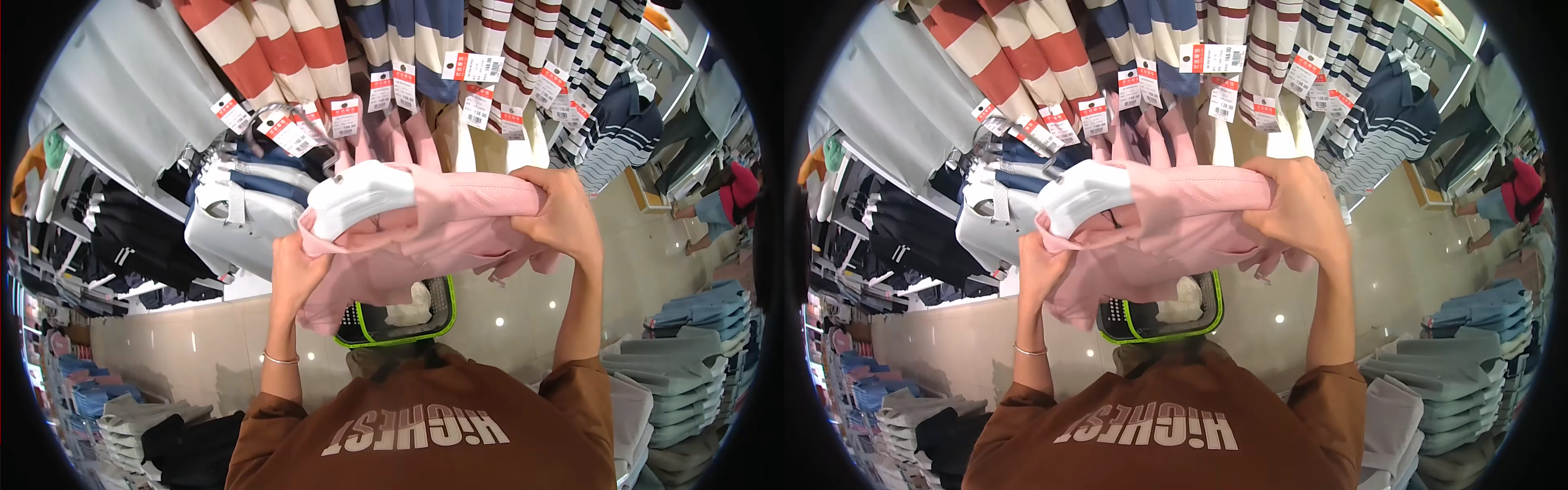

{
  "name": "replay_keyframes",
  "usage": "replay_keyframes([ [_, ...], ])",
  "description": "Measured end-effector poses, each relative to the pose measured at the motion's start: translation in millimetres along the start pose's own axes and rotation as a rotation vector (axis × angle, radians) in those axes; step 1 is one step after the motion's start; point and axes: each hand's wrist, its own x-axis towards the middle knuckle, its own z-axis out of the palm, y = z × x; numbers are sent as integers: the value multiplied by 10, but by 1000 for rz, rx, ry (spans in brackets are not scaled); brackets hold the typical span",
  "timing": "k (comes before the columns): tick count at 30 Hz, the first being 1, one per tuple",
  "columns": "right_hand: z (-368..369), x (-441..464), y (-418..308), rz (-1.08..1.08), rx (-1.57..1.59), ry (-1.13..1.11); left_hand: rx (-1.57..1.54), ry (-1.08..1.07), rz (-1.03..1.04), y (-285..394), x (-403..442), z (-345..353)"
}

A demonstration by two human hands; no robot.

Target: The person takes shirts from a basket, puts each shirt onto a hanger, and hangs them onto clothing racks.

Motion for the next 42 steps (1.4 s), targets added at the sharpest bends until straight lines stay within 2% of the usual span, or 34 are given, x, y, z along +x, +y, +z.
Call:
replay_keyframes([
  [3, -42, 4, 137, -70, 117, -10, -6, 20, 21, -36, -13, -50],
  [6, -84, -81, 377, 2, 416, -5, -19, 63, 22, -200, -11, -126],
  [10, -158, -245, 768, 99, 579, -82, -80, 113, -29, -335, -43, -181],
  [16, -66, -249, 845, 193, 431, -27, -114, 143, -17, -285, -119, -147],
  [19, -51, -259, 828, 149, 219, 309, 11, 92, 4, -210, -141, -234],
  [20, -77, -278, 779, 183, 239, 337, 104, 91, 17, -160, -153, -267],
  [22, -53, -291, 721, 153, 226, 244, 287, 87, 42, -69, -178, -298],
  [26, 163, -259, 536, -41, 126, 1, 315, 12, 90, -26, -179, -232],
  [29, 505, -185, 368, -320, 34, 101, 346, -44, 106, 61, -169, -218],
  [32, 811, -103, 285, -325, -10, 55, 344, -53, 112, 133, -182, -188],
  [35, 993, -71, 192, -57, 83, -214, 314, -65, 117, 174, -201, -143],
  [39, 1057, -50, 237, -102, 137, -303, 284, -105, 94, 162, -222, -102],
  [42, 977, -64, 307, -172, 213, -159, 169, -81, 86, 224, -172, -92],
])
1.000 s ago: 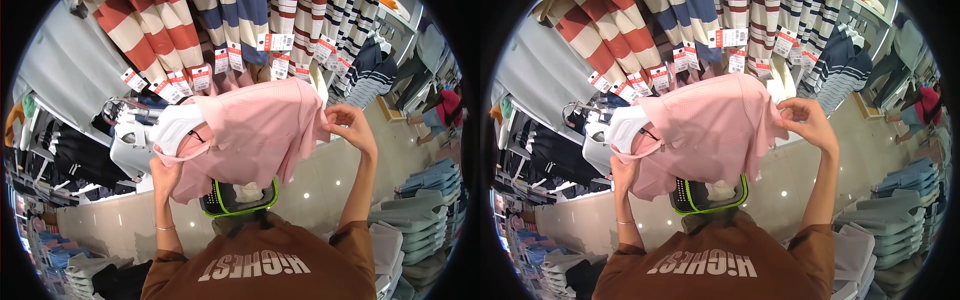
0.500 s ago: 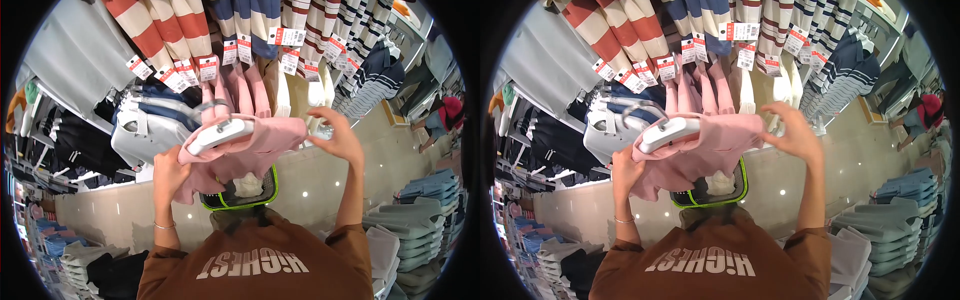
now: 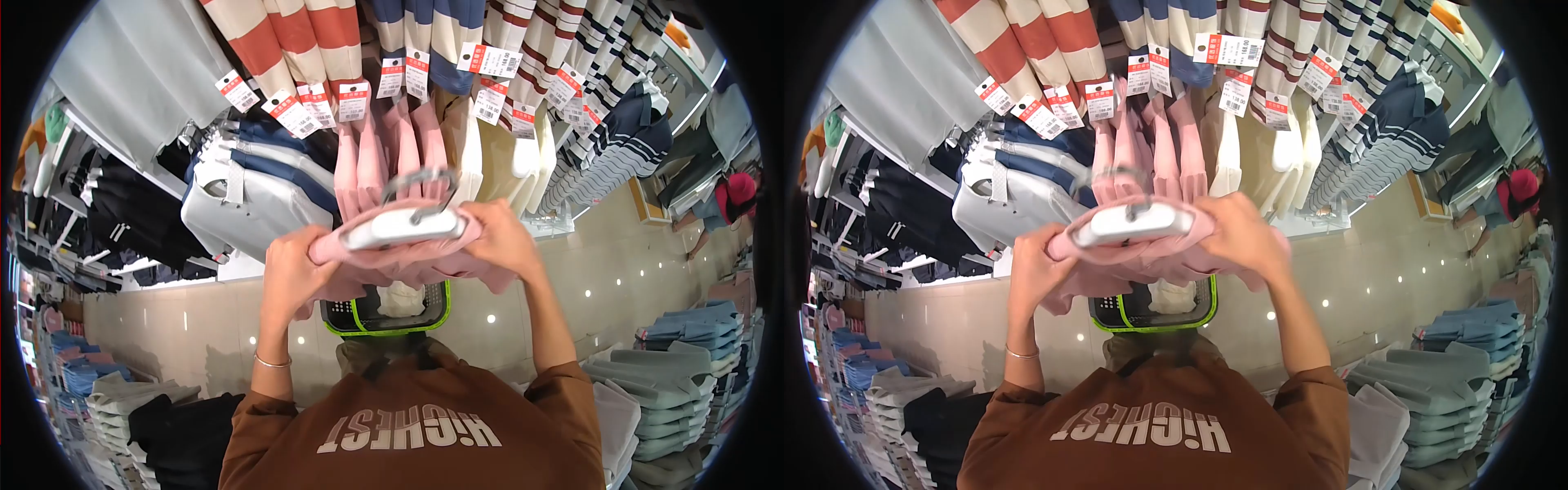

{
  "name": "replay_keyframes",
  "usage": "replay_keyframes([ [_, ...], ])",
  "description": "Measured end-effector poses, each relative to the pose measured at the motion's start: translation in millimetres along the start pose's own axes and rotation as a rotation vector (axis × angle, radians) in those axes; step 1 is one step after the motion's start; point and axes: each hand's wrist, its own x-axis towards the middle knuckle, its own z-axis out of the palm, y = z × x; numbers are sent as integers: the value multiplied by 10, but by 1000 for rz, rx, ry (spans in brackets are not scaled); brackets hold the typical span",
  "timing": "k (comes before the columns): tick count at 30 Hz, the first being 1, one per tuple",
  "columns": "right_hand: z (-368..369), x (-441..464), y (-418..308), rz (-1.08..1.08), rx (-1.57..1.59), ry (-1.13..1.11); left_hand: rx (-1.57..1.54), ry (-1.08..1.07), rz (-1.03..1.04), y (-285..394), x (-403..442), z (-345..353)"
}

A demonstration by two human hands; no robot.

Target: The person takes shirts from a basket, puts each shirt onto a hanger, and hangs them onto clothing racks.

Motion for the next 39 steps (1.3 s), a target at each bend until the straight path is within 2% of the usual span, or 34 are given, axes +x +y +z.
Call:
replay_keyframes([
  [7, -575, -134, 95, 189, 130, 164, -105, 166, -9, -166, 46, 100],
  [10, -660, -248, 167, 270, 129, 188, -435, 218, -112, -211, 86, 264],
  [13, -706, -368, 152, 339, 105, 202, -375, 108, -169, -342, 132, 366],
  [16, -867, -839, 558, 425, -111, 438, -359, 23, -283, -402, 107, 480],
  [17, -991, -881, 422, 426, -47, 436, -325, -8, -339, -407, 85, 505],
  [18, -1156, -926, 238, 427, 15, 433, -286, 21, -274, -473, 56, 588],
  [20, -1383, -1199, 170, 401, -137, 518, -321, -13, -258, -463, 0, 663],
  [23, -1598, -1487, -50, 553, -196, 612, -352, -51, -226, -548, -69, 863],
  [25, -1594, -1522, -228, 608, -195, 713, -355, -86, -222, -564, -62, 960],
  [28, -1491, -1681, -61, 593, -378, 824, -370, -122, -218, -512, 7, 1094],
  [31, -1164, -1521, 3, 631, -368, 752, -380, -199, -234, -442, 90, 1190],
  [33, -968, -1339, 49, 680, -194, 625, -347, -203, -205, -435, 106, 1306],
  [37, -413, -976, 42, 696, 10, 577, -369, -203, -111, -371, 52, 1455],
  [39, -145, -850, 114, 747, 158, 573, -400, -264, -144, -376, -34, 1548],
])
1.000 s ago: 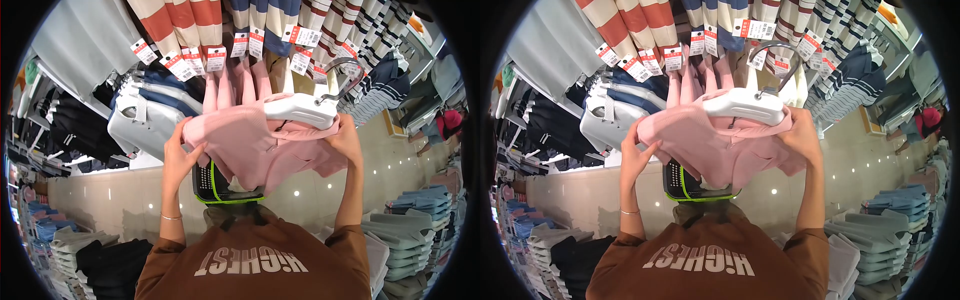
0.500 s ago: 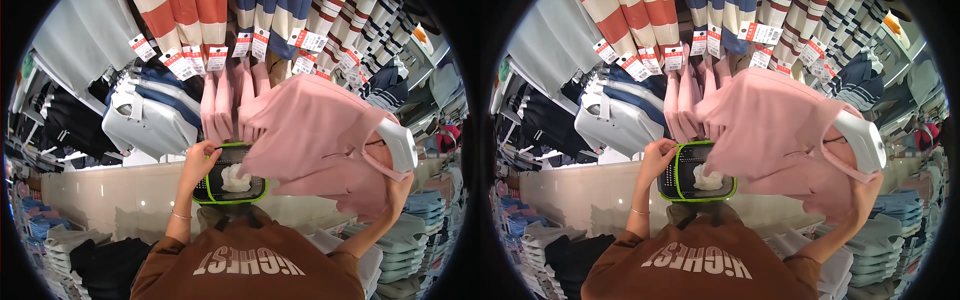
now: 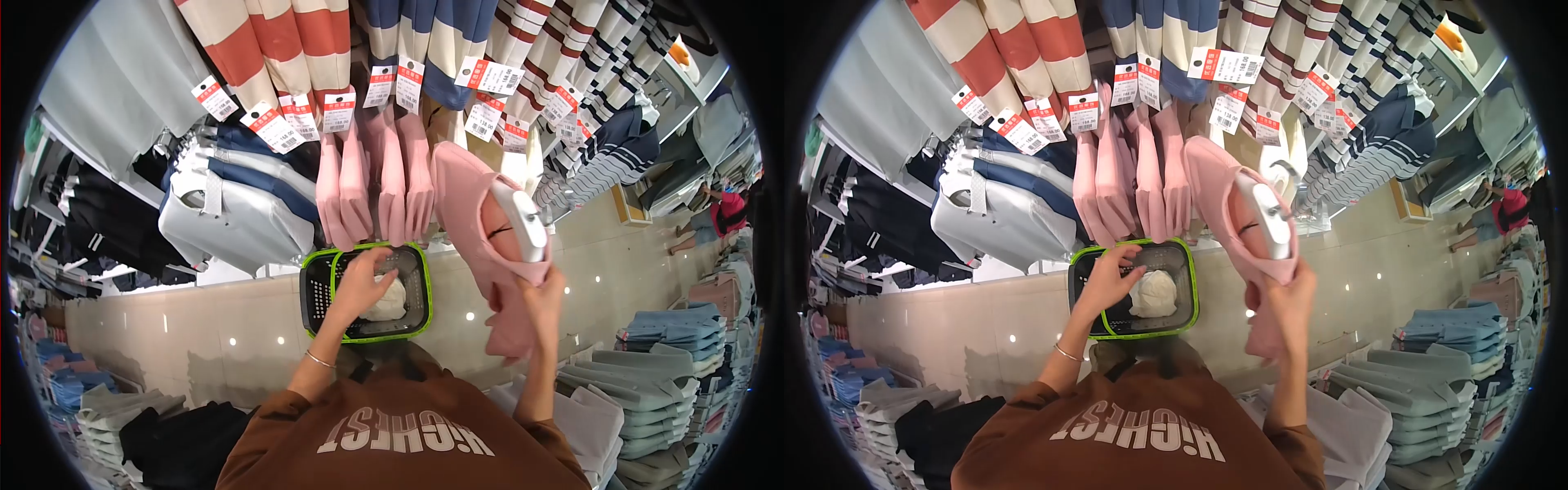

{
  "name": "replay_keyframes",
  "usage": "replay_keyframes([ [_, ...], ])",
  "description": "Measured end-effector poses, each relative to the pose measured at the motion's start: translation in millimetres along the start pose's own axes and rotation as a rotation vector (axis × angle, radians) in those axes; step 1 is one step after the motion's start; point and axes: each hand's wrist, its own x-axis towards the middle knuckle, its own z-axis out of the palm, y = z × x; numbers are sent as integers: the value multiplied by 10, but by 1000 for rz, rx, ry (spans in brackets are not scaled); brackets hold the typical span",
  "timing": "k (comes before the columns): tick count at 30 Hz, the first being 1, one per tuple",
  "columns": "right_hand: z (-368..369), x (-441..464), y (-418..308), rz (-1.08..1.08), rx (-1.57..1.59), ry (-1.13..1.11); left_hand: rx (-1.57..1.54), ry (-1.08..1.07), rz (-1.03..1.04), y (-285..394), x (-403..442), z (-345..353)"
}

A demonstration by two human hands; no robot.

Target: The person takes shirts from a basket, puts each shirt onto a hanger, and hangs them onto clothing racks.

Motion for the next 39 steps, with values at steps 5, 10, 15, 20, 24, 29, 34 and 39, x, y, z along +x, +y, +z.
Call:
replay_keyframes([
  [5, 636, 110, 357, -19, 175, 34, -82, -15, -85, -249, -352, 254],
  [10, 1005, 305, 166, -74, 48, -34, -60, -29, -258, -290, -494, 99],
  [15, 1497, 573, 245, -23, 47, -124, -46, 41, -300, -451, -487, -224],
  [20, 1886, 1027, 317, -80, -156, -79, -5, -50, -323, -793, -579, -496],
  [24, 2041, 1400, 72, -126, -151, -44, -17, -177, -415, -1482, -801, -536],
  [29, 2169, 1988, -76, -74, -41, -150, -7, -195, -586, -2670, -1527, -371],
  [34, 2293, 2307, -438, -56, 336, -150, -332, -73, -1040, -3148, -2247, -262],
  [39, 2419, 2693, -434, -206, 480, -263, -499, 91, -1224, -3320, -2762, -72],
])
